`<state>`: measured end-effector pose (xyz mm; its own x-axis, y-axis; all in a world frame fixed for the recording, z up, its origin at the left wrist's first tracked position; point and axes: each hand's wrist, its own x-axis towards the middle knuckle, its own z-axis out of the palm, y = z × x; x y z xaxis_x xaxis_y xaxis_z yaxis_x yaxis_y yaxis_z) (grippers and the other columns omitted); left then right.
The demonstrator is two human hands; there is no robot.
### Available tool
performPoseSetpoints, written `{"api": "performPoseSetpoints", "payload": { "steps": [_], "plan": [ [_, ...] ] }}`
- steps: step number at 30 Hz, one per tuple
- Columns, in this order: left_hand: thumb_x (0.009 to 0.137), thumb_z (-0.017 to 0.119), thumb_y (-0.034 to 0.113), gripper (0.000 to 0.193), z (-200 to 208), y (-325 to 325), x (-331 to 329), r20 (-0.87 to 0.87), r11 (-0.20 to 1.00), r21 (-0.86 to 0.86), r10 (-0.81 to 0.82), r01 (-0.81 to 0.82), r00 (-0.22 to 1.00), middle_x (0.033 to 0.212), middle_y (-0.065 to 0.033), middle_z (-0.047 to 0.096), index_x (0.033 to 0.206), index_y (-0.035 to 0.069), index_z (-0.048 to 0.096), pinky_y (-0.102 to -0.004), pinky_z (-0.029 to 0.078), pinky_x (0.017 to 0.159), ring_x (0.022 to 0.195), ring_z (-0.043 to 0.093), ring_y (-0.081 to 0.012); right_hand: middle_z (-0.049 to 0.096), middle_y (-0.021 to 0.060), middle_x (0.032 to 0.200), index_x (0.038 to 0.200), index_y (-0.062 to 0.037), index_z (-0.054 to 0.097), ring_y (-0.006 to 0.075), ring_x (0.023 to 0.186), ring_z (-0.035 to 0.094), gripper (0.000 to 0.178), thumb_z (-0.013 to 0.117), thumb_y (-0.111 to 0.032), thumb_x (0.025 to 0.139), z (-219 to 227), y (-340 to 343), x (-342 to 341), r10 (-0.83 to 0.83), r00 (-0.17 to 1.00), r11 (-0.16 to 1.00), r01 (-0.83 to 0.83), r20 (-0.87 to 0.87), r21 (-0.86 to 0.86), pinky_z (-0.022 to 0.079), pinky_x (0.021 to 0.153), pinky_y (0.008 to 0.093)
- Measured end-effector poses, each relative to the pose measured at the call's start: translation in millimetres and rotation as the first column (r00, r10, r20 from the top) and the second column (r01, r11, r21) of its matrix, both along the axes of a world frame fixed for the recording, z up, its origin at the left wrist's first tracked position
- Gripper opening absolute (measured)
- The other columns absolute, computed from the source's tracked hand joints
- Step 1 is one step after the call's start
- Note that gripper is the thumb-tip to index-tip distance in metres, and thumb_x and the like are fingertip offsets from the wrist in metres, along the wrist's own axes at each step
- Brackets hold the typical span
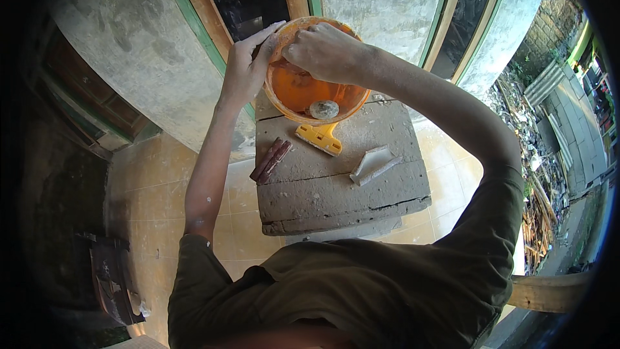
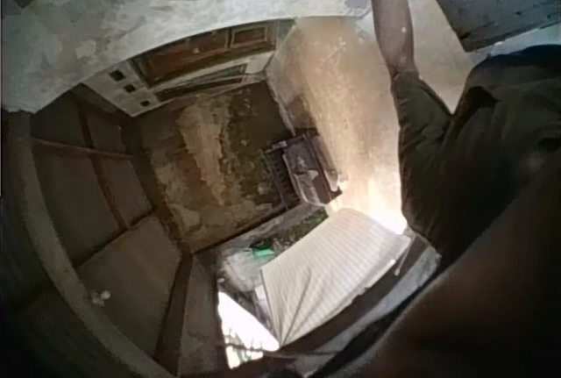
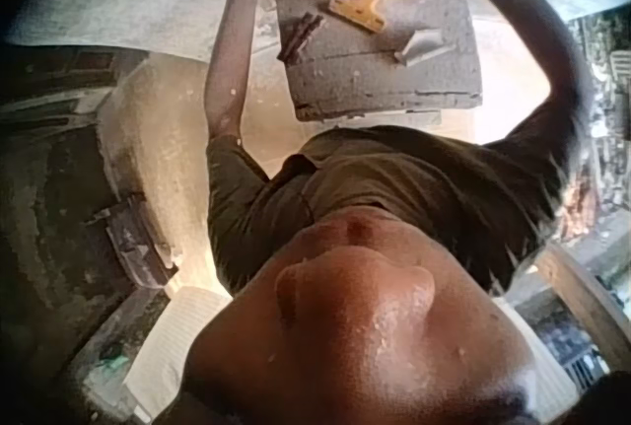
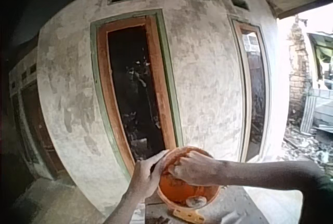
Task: The person applies wall filler to a concrete wall using a scraper.
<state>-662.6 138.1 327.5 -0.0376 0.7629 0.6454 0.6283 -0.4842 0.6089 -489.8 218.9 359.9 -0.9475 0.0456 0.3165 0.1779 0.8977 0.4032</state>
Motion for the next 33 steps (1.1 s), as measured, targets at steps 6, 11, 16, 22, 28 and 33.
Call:
{"api": "performPoseSetpoints", "payload": {
  "steps": [6,11,16,22,28,33],
  "plan": [
    [0.104,0.047,0.023,0.037,-1,1,3,0.007,0.999,-0.017,0.030,-0.030,1.000,0.124,-0.0179,0.066,0.128,-0.002,0.060,-0.0341,0.049,0.099,0.116,0.063,-0.0257,0.072,0.0120,0.081,0.087,-0.0012,0.069,0.0222,0.078,0.071,0.017,0.065,-0.017,0.091,-3,3,-6,-0.015,0.998,1.000,0.016,0.056,-0.021,0.058,0.075,0.0368],
    [0.104,0.047,0.023,0.037,-3,-2,3,0.010,0.999,-0.005,0.051,-0.051,0.999,0.124,-0.0177,0.066,0.128,-0.002,0.060,-0.0342,0.048,0.100,0.116,0.063,-0.0261,0.072,0.0120,0.085,0.089,-0.0019,0.070,0.0235,0.080,0.071,0.016,0.067,-0.017,0.089,-17,15,-18,0.028,0.997,0.997,-0.022,0.078,-0.080,0.058,0.076,0.0391],
    [0.103,0.047,0.023,0.037,-2,-8,3,0.007,0.996,-0.025,0.084,-0.084,0.996,0.123,-0.0180,0.066,0.128,-0.001,0.061,-0.0339,0.049,0.099,0.115,0.063,-0.0272,0.072,0.0147,0.090,0.090,-0.0011,0.071,0.0250,0.083,0.071,0.011,0.066,-0.011,0.086,-11,10,-24,-0.116,0.990,0.983,0.125,0.079,-0.131,0.058,0.076,0.0373],
    [0.104,0.046,0.023,0.037,-3,-11,0,-0.020,0.998,0.009,0.059,-0.059,0.998,0.122,-0.0183,0.066,0.129,-0.001,0.060,-0.0344,0.051,0.097,0.112,0.065,-0.0276,0.073,0.0137,0.086,0.088,-0.0003,0.070,0.0246,0.080,0.072,0.012,0.066,-0.012,0.087,-12,10,-16,-0.147,0.989,0.988,0.146,-0.022,-0.048,0.058,0.074,0.0367],
    [0.104,0.046,0.022,0.036,3,-10,6,-0.008,1.000,-0.011,0.029,-0.029,1.000,0.120,-0.0182,0.067,0.129,-0.001,0.060,-0.0336,0.052,0.094,0.110,0.066,-0.0271,0.073,0.0116,0.084,0.092,0.0003,0.069,0.0238,0.078,0.072,0.013,0.064,-0.011,0.089,-7,2,-6,-0.143,0.987,0.986,0.137,-0.066,-0.091,0.059,0.072,0.0357],
    [0.104,0.046,0.022,0.037,5,-4,6,-0.019,0.999,-0.006,0.036,-0.036,0.999,0.122,-0.0181,0.066,0.129,-0.001,0.060,-0.0339,0.052,0.095,0.113,0.065,-0.0267,0.073,0.0127,0.088,0.097,0.0001,0.068,0.0229,0.082,0.072,0.014,0.062,-0.011,0.091,-3,2,-3,-0.145,0.989,0.981,0.140,-0.029,-0.138,0.059,0.073,0.0367]
  ]
}}
